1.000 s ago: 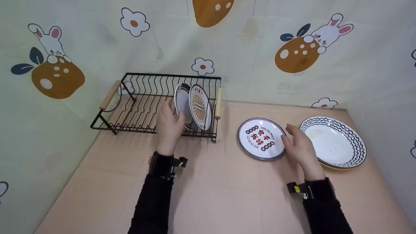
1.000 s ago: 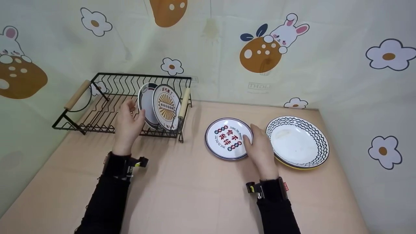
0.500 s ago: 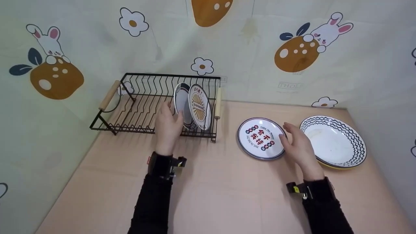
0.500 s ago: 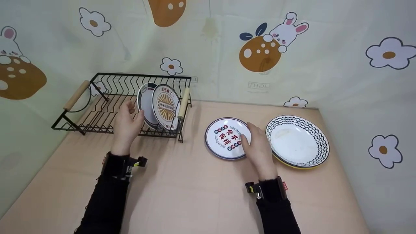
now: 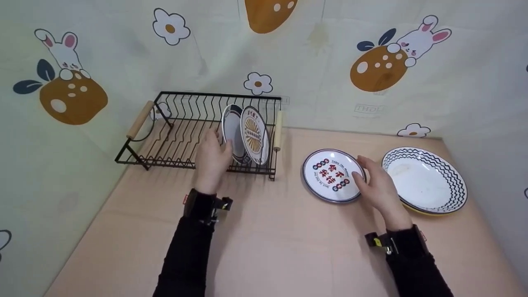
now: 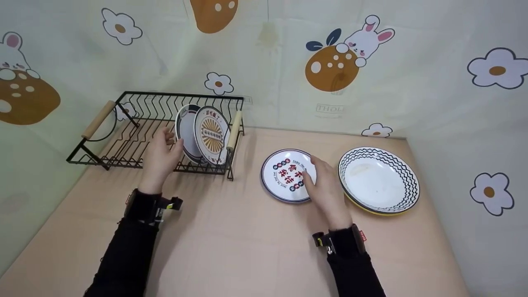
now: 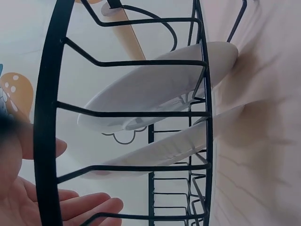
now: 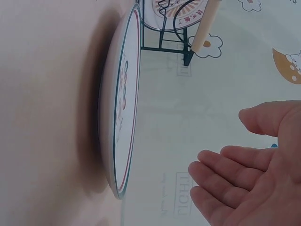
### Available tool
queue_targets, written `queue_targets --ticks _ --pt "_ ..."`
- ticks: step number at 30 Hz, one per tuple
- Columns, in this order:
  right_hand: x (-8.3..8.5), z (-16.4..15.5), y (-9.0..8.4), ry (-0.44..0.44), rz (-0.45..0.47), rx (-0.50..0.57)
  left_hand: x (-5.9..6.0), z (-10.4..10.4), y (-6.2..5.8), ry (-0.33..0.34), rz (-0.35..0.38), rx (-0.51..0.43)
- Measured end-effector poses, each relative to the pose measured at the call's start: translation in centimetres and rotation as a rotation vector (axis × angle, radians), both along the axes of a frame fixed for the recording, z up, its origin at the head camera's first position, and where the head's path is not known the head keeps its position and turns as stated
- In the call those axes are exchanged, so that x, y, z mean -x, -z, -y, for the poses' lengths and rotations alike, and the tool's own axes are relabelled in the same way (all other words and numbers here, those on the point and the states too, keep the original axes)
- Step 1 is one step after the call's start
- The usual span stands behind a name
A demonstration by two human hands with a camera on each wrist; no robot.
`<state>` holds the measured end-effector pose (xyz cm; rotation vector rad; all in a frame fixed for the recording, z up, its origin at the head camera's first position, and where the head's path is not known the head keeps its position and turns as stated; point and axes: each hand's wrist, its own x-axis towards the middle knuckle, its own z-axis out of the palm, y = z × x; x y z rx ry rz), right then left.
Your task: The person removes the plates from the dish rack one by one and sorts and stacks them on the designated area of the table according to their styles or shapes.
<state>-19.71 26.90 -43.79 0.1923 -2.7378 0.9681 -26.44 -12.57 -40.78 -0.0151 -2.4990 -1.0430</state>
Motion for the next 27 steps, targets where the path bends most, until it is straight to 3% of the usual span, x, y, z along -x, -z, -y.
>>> queue_targets --ticks 21,27 --pt "0.3 -0.4 -0.1 -0.046 -0.066 -0.027 0.9 0.8 -2.1 0.038 0.107 0.162" --pt "0.4 -0.3 -0.1 -0.057 -0.091 -0.035 1.4 1.1 -2.5 0.073 0.15 0.158"
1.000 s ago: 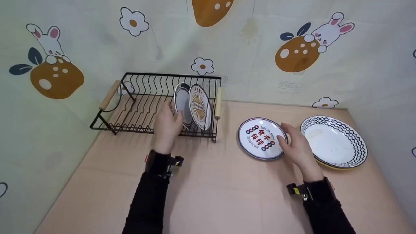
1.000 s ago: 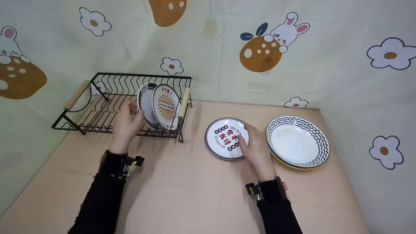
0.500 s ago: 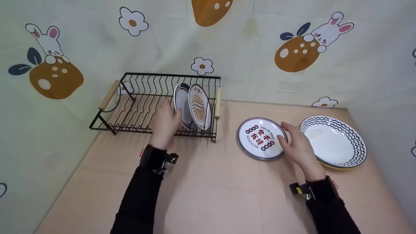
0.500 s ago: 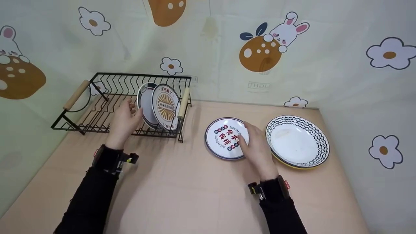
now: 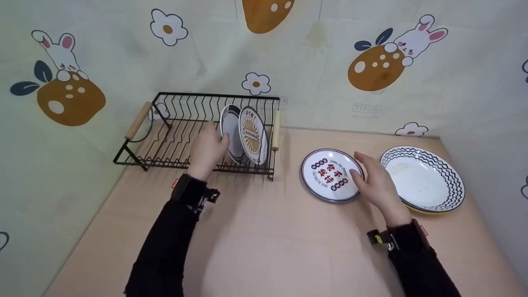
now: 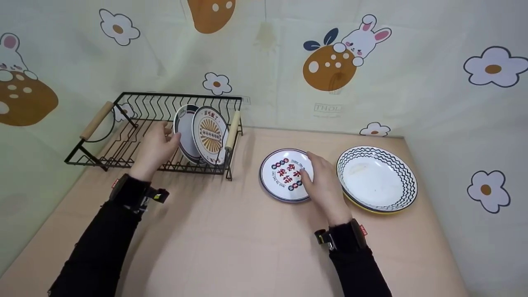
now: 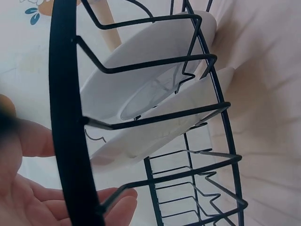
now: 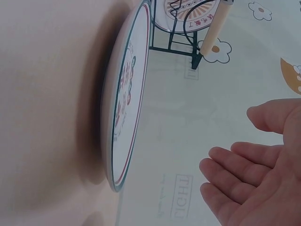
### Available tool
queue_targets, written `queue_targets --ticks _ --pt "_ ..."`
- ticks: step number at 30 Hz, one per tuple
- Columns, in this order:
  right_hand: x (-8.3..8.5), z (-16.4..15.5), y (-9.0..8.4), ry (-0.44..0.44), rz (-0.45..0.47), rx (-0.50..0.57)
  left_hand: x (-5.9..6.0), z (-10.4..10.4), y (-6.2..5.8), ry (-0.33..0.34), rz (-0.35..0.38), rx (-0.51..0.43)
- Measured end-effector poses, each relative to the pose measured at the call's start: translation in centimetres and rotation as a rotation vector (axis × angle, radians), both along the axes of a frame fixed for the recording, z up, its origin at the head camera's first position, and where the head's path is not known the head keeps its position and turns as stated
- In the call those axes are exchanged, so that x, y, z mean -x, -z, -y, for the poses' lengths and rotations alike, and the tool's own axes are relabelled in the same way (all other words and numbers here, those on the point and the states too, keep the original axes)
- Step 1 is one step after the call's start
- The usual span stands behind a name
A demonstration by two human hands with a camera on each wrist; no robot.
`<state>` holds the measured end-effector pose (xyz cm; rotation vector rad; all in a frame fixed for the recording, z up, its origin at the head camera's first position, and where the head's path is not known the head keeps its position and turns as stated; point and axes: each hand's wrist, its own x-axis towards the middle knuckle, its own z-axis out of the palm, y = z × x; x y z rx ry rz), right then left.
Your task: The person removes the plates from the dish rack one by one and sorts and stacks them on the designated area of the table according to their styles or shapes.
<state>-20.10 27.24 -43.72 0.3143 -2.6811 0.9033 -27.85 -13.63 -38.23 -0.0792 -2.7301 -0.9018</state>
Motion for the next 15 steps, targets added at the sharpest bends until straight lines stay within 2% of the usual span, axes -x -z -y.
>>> queue_targets --ticks 10,15 --pt "0.3 0.2 0.1 -0.007 -0.044 0.011 1.1 0.2 -0.6 0.016 0.093 0.041" --pt "0.4 0.7 0.2 -0.004 0.009 0.013 1.3 0.2 -0.6 0.047 0.164 -0.002"
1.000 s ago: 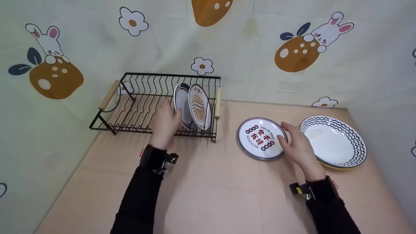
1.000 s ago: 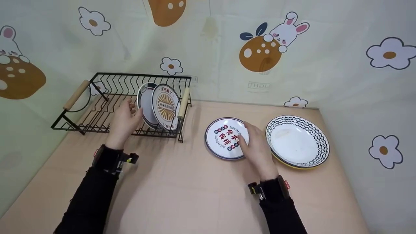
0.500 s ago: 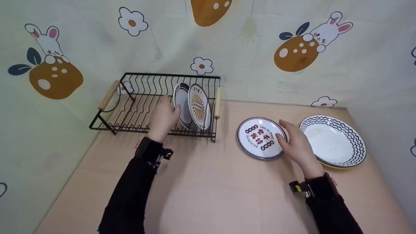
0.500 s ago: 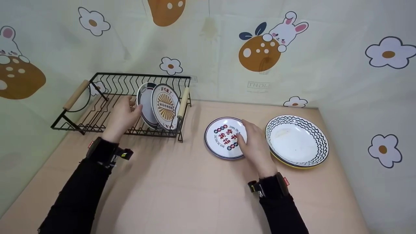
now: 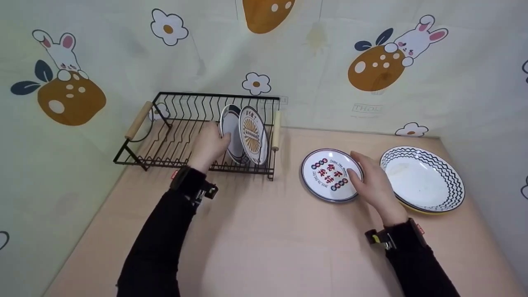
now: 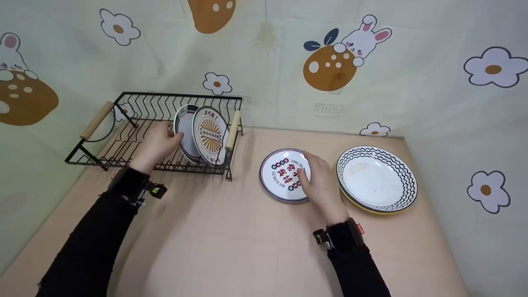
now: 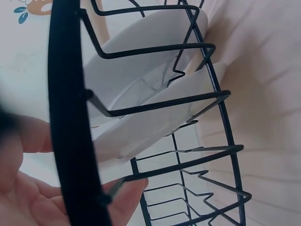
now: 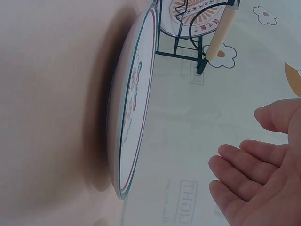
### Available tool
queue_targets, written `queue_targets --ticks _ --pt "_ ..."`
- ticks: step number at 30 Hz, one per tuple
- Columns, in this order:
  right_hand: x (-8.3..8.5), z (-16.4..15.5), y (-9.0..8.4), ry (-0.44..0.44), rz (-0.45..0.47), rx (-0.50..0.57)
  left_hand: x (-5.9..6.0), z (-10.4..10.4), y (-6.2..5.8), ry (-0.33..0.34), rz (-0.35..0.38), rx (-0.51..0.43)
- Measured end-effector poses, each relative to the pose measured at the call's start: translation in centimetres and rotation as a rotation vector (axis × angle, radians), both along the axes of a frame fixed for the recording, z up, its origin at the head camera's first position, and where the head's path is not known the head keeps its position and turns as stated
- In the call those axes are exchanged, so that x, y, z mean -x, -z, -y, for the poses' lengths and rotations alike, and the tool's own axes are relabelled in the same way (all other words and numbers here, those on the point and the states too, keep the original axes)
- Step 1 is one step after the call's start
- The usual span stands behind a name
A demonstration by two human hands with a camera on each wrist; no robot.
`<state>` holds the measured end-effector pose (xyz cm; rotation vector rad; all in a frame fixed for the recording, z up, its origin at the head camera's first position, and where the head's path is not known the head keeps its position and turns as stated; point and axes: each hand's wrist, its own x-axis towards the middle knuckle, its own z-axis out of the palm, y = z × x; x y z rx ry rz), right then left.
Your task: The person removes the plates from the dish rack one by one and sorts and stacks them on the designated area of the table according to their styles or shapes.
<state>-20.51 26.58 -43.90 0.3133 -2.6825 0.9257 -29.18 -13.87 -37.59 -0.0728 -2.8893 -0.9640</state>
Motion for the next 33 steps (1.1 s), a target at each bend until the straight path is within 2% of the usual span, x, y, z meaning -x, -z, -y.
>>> queue_targets --ticks 5,8,12,16,23,29,33 --pt "0.1 0.5 0.2 -0.011 0.056 0.009 0.3 -0.2 0.2 0.028 0.014 -0.019" --pt "0.2 0.7 0.4 -0.023 0.064 0.023 0.4 -0.4 0.4 0.029 -0.003 -0.011" --pt "0.2 1.0 0.7 -0.038 0.036 0.034 0.6 -0.6 0.7 0.024 -0.015 -0.02" --pt "0.3 1.4 0.9 -0.05 -0.003 0.04 0.7 -0.5 0.9 0.024 0.014 -0.044" --pt "0.2 1.8 0.9 -0.07 -0.007 0.021 0.6 -0.6 0.9 0.005 0.073 -0.046" --pt "0.1 2.3 0.8 -0.084 -0.004 0.012 0.7 -0.6 1.1 -0.001 0.057 -0.034" --pt "0.0 2.7 0.6 -0.079 0.004 0.004 0.9 -0.7 1.2 -0.005 0.068 -0.084"
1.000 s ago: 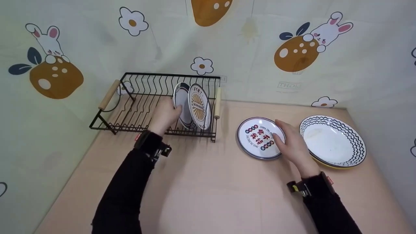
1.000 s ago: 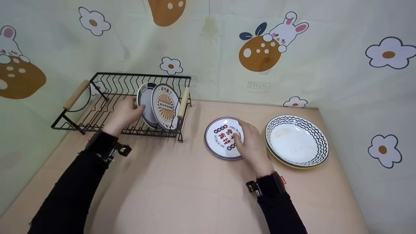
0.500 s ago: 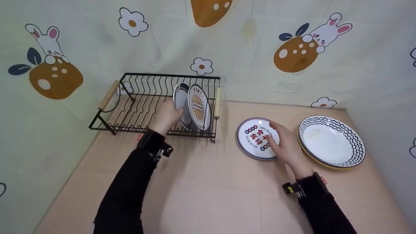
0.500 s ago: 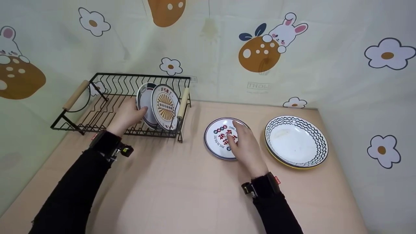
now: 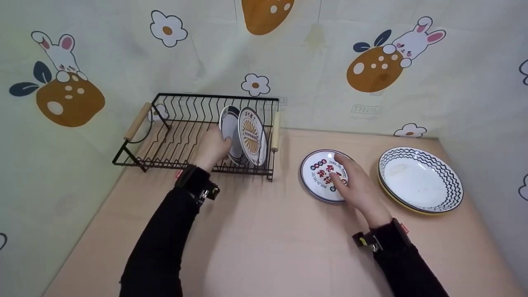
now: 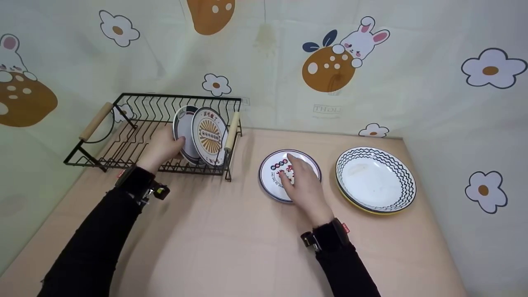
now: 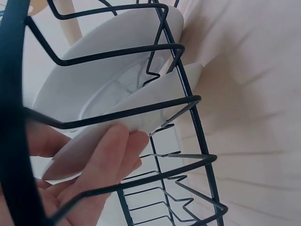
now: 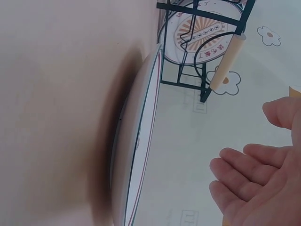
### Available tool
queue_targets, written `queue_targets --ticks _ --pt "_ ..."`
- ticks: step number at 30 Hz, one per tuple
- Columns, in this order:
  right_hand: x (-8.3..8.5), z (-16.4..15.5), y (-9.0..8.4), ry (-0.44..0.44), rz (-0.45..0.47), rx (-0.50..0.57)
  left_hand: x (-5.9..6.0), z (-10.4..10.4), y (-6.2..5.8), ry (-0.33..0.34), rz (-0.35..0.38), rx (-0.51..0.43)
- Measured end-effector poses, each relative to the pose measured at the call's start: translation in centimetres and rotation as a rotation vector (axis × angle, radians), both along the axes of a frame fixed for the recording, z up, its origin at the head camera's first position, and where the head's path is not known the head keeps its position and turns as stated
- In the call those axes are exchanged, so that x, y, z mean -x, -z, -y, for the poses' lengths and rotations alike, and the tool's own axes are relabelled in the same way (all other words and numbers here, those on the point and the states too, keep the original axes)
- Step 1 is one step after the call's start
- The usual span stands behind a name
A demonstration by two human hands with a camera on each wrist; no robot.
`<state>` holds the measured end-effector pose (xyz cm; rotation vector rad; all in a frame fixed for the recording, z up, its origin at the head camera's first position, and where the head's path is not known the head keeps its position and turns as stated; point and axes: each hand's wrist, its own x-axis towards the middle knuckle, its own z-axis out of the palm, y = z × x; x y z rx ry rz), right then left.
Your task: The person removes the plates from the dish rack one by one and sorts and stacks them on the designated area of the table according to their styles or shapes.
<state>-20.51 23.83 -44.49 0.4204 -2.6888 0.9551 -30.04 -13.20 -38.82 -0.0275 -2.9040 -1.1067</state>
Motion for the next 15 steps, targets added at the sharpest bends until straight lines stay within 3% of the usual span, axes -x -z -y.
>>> queue_targets --ticks 5,10,15 --pt "0.0 0.5 0.0 -0.008 -0.029 0.007 0.2 0.0 0.0 0.0 0.041 -0.056" --pt "0.0 0.9 0.0 -0.039 -0.094 0.019 0.4 0.0 0.2 0.006 0.05 -0.04" --pt "0.0 1.3 -0.2 -0.049 -0.1 0.03 0.5 -0.1 0.5 -0.019 0.022 -0.014"
